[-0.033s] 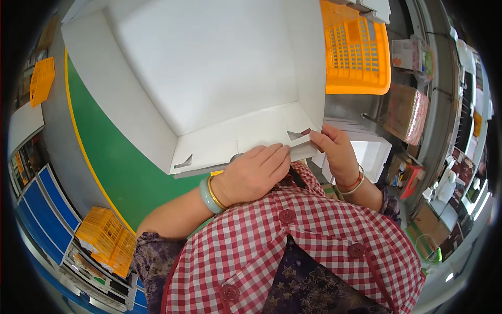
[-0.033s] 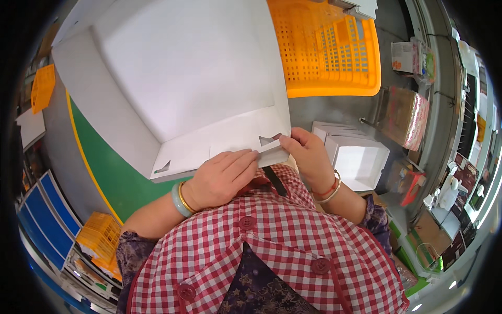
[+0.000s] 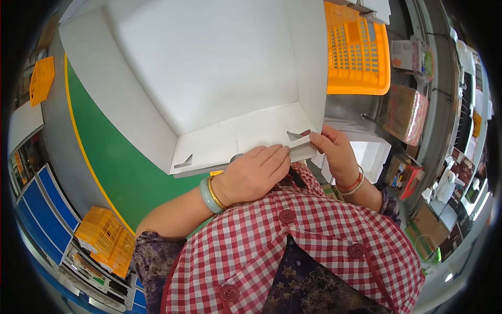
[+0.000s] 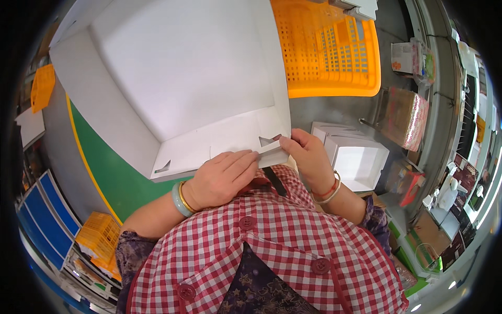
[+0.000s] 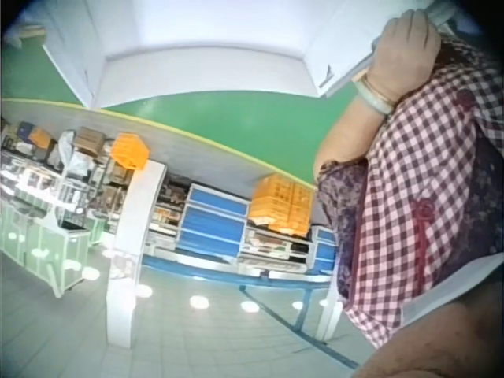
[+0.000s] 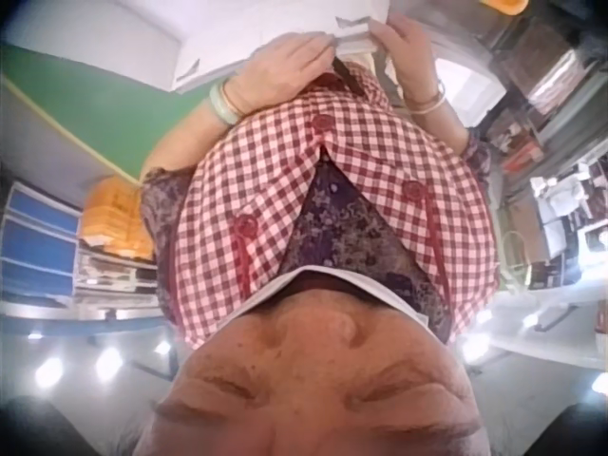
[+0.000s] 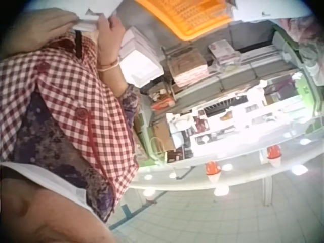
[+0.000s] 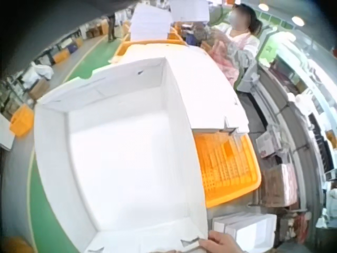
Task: The person folds flat white cardboard sheets into rectangular boxes by hand. They repeatedly pick up a sheet, fold the side flaps, and tuck the tabs into slots to form the box structure. The finished boxes are placed into a yellow plastic crate on the floor.
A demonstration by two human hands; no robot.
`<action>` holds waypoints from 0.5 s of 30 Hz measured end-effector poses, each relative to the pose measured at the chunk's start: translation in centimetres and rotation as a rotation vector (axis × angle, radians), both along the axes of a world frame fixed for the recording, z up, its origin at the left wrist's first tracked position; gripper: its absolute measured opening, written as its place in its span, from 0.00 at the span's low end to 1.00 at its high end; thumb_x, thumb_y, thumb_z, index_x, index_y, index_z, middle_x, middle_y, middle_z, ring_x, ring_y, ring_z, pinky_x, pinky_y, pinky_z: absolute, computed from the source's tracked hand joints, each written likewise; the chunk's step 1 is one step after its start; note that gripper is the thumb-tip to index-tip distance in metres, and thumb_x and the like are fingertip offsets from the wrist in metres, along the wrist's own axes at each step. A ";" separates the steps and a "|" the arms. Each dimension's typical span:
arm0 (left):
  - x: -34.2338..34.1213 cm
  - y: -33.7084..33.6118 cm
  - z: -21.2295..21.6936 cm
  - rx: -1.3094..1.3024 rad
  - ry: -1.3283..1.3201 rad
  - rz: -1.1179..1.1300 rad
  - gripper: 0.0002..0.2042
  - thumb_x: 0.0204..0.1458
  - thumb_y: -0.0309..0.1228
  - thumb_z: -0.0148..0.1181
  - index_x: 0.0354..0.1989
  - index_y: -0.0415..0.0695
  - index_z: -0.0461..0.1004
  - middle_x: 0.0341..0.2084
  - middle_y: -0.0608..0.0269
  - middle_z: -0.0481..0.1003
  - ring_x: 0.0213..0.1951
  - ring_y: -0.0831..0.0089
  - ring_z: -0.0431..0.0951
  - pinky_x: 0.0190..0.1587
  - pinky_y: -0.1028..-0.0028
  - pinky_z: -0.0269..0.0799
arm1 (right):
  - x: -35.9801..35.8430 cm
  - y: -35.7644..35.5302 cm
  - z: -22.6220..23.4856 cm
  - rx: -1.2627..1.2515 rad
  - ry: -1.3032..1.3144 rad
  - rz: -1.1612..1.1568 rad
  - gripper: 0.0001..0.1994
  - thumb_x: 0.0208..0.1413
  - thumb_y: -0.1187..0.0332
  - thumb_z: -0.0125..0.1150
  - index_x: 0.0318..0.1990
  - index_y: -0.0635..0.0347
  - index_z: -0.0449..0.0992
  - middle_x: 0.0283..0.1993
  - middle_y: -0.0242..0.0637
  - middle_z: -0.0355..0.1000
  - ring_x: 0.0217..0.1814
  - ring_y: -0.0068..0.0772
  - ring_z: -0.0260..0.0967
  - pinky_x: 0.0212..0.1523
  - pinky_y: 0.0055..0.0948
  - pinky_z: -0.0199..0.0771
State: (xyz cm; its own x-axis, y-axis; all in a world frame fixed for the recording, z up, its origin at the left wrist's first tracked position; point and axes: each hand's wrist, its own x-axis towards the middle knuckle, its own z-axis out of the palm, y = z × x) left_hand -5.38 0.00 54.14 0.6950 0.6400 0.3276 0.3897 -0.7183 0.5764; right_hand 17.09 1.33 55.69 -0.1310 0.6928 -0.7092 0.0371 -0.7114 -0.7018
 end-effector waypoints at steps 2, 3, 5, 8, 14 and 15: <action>0.0 -0.2 -0.2 -0.014 -0.005 -0.008 0.15 0.42 0.27 0.59 0.40 0.34 0.72 0.42 0.50 0.74 0.42 0.61 0.78 0.41 0.70 0.75 | 0.4 -0.2 -0.4 0.010 -0.007 0.045 0.10 0.59 0.68 0.55 0.40 0.68 0.75 0.34 0.27 0.71 0.36 0.14 0.63 0.37 0.18 0.64; -0.1 -0.2 -0.3 -0.013 -0.025 0.007 0.15 0.42 0.27 0.59 0.40 0.34 0.72 0.42 0.50 0.75 0.41 0.62 0.78 0.41 0.70 0.75 | 0.5 -0.3 -0.5 0.014 -0.010 0.065 0.10 0.59 0.68 0.55 0.40 0.67 0.75 0.33 0.27 0.71 0.36 0.14 0.63 0.37 0.17 0.64; -0.3 -0.2 -0.2 -0.011 -0.064 0.036 0.15 0.42 0.27 0.59 0.40 0.34 0.72 0.41 0.51 0.75 0.40 0.62 0.78 0.40 0.70 0.75 | 0.9 0.0 -0.7 0.039 -0.042 0.106 0.09 0.58 0.68 0.56 0.39 0.67 0.76 0.33 0.26 0.71 0.35 0.14 0.62 0.37 0.17 0.63; -0.4 0.2 0.6 0.011 -0.063 0.061 0.15 0.41 0.27 0.59 0.39 0.35 0.72 0.39 0.51 0.75 0.38 0.62 0.79 0.38 0.71 0.76 | 1.7 0.3 -1.6 0.092 0.023 0.112 0.10 0.59 0.65 0.57 0.37 0.65 0.76 0.34 0.27 0.71 0.36 0.15 0.62 0.37 0.19 0.63; -0.6 -0.3 2.2 -0.173 -0.074 0.023 0.12 0.41 0.22 0.59 0.36 0.35 0.74 0.38 0.53 0.76 0.35 0.62 0.79 0.36 0.71 0.76 | 5.9 -0.1 -8.4 0.169 0.438 -0.079 0.18 0.61 0.54 0.53 0.48 0.60 0.73 0.43 0.33 0.72 0.45 0.24 0.66 0.47 0.26 0.66; -0.7 -0.2 2.8 -0.188 -0.115 0.052 0.11 0.41 0.21 0.58 0.36 0.35 0.74 0.38 0.53 0.76 0.35 0.62 0.79 0.36 0.71 0.76 | 5.2 0.2 -8.3 0.149 0.410 -0.147 0.19 0.62 0.56 0.53 0.52 0.60 0.71 0.46 0.33 0.71 0.47 0.23 0.66 0.48 0.26 0.66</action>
State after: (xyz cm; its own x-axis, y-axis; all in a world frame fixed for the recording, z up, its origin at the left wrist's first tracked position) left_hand -6.11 -0.19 56.90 0.6246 0.7312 0.2743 0.3476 -0.5748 0.7408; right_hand 22.25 1.52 47.35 -0.2724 0.8157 -0.5103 -0.3584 -0.5782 -0.7330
